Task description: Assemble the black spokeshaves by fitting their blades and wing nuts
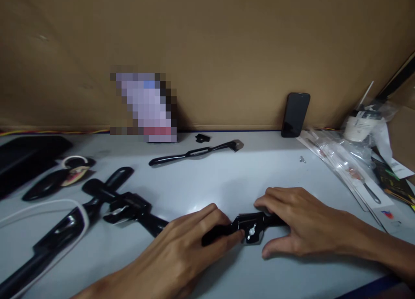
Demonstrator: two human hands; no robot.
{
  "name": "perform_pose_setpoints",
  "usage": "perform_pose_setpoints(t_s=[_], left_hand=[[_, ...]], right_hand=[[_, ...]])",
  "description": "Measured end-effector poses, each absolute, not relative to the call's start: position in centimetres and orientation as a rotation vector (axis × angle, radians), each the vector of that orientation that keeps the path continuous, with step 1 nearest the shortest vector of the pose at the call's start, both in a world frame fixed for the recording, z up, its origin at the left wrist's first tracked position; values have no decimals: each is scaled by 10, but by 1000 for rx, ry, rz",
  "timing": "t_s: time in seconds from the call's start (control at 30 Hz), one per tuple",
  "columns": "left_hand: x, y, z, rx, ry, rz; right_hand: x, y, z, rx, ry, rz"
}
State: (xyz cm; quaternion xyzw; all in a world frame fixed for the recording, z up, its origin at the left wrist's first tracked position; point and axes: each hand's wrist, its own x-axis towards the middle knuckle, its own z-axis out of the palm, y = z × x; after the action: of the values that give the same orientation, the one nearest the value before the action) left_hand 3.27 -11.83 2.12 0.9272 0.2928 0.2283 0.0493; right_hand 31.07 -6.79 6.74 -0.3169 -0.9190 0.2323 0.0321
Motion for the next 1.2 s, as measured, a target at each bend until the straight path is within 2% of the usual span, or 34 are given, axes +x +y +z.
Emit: perform_pose_setpoints(t_s=[0.27,0.67,1.03,1.2], left_hand=[[34,-117,22,2803,898,676],[33,-120,20,2797,954,669],[35,-118,22,2798,943,706],[37,-121,22,2781,1124,702]], right_hand=[[306,-74,57,-910,-2783,537],[308,-68,51,-754,-2657,694],[306,-72,49,-820,-2584,794],[302,-80,46,-911,-2557,791]])
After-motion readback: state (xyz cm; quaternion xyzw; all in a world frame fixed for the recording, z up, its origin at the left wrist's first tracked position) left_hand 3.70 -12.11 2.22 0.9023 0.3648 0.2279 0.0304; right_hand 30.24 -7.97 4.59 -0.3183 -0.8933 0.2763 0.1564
